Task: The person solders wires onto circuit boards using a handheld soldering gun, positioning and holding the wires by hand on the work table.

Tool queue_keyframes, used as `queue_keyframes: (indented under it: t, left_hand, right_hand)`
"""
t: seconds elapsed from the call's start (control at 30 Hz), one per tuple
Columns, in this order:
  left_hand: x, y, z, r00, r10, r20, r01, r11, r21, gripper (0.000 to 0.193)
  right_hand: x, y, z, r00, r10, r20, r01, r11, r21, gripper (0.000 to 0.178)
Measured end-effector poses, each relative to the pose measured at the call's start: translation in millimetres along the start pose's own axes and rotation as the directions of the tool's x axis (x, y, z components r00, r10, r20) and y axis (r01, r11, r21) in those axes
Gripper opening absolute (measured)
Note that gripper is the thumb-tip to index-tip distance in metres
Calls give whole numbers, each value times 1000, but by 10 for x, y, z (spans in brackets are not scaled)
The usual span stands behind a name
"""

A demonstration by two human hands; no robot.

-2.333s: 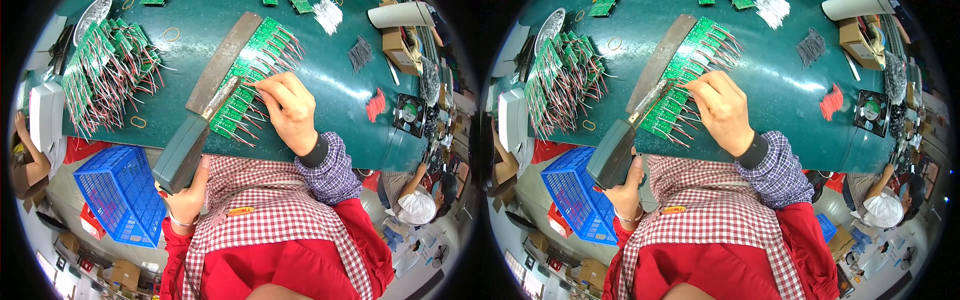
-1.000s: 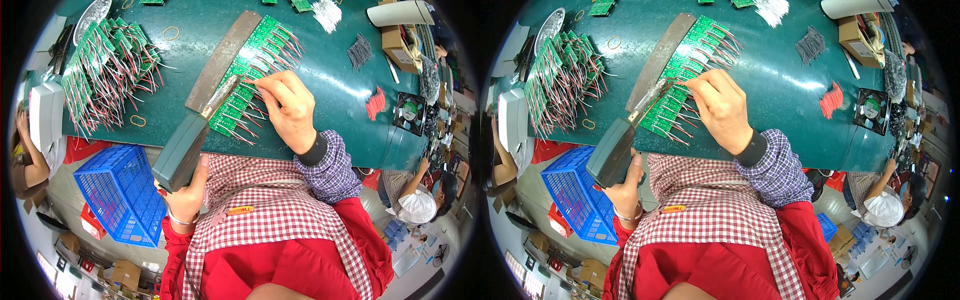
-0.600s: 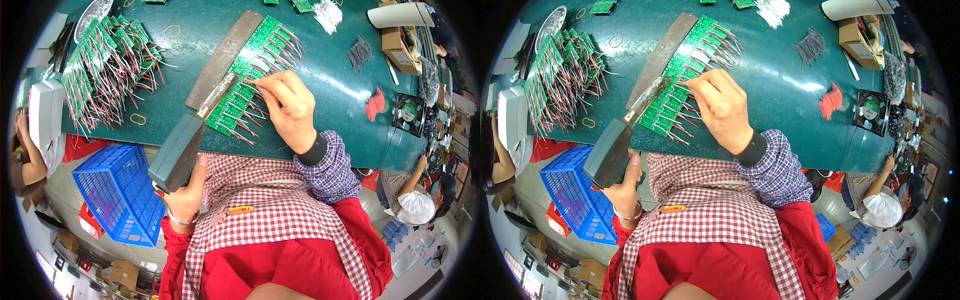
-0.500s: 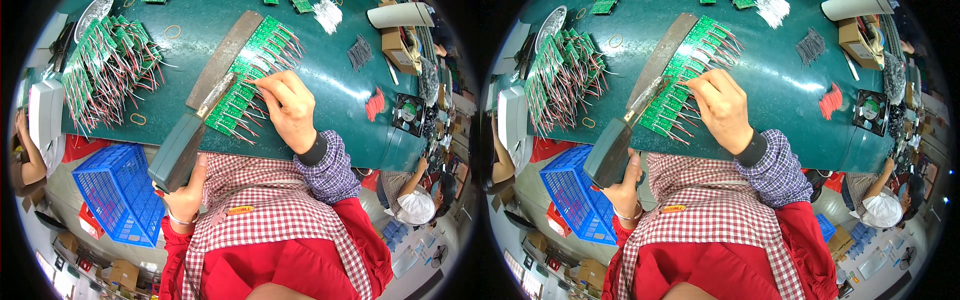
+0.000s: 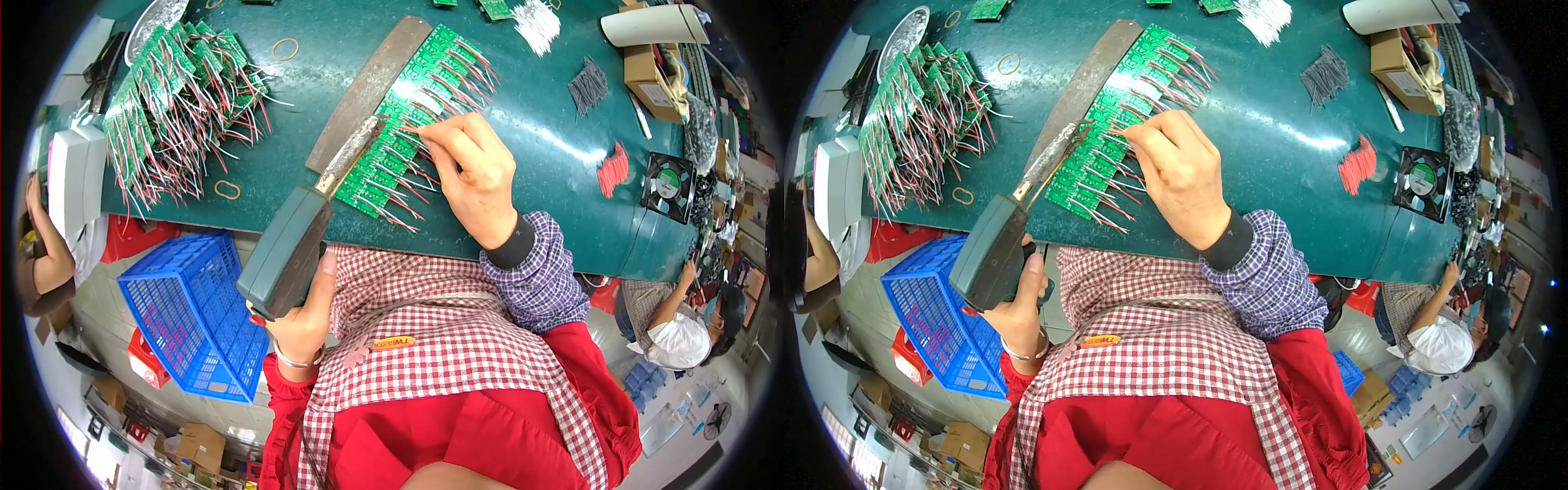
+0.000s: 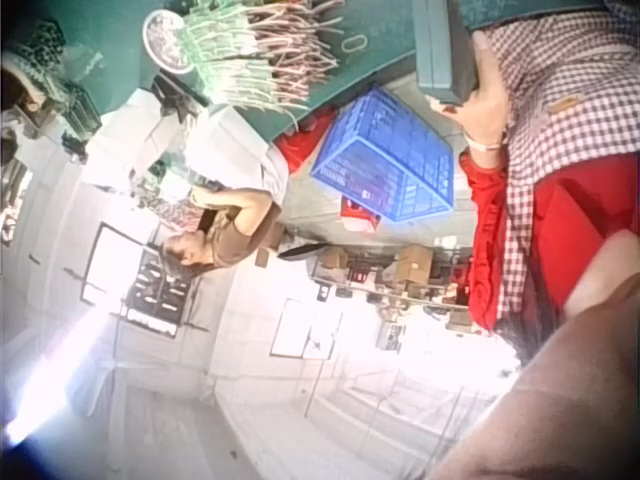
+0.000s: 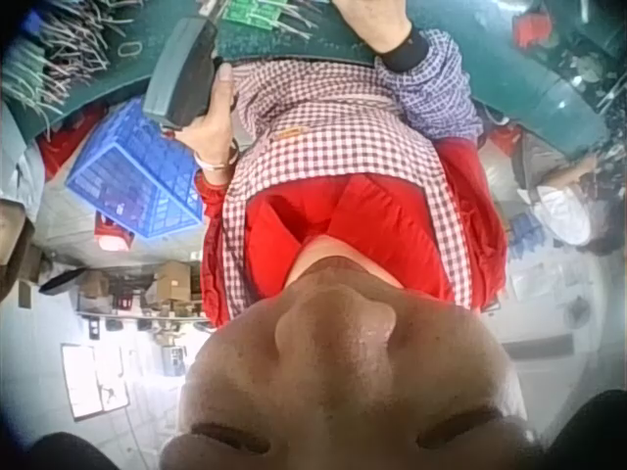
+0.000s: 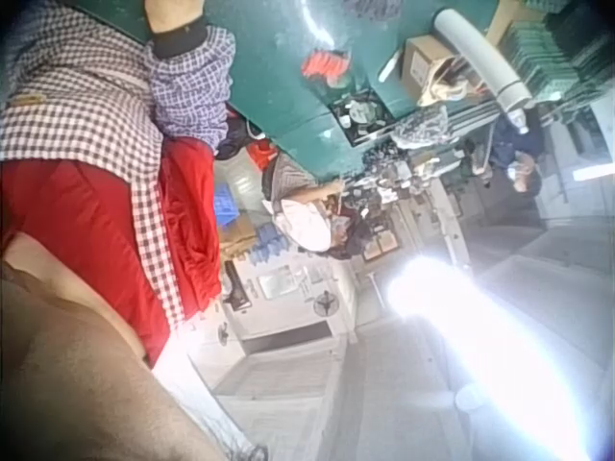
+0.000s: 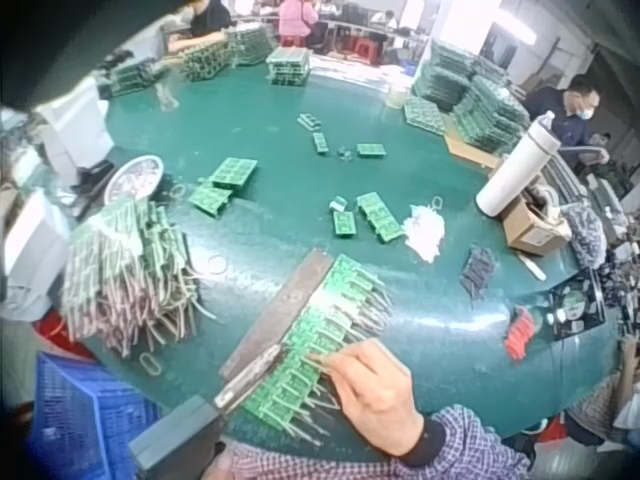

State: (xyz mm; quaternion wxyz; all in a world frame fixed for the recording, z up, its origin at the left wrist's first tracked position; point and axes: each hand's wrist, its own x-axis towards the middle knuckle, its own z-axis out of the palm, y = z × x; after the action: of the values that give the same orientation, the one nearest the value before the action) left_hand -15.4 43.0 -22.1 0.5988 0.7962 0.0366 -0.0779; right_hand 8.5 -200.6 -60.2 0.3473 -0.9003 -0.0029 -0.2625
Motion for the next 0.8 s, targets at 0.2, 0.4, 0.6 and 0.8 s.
queue_keyframes:
  t: [0.2, 0.4, 0.6, 0.8]
  left_hand:
    - [-39, -8, -18, 1000, -25, -2, 25, 999, -28, 27]
    - [-66, -8, -51, 999, -32, -25, 32, 999, -28, 29]
    - [-71, 8, -53, 999, -40, -32, 38, 998, -40, 29]
    - [-78, 3, -63, 999, -53, -5, 53, 998, -31, 25]
  right_hand:
    - [-12, 0, 15, 1000, 8, -16, -8, 1000, -6, 17]
    - [9, -81, -24, 994, -93, -60, 87, 992, -92, 18]
    - [-55, -86, 50, 992, -122, -34, 119, 990, -75, 19]
    - [-73, -67, 64, 993, -117, -8, 116, 990, -78, 20]
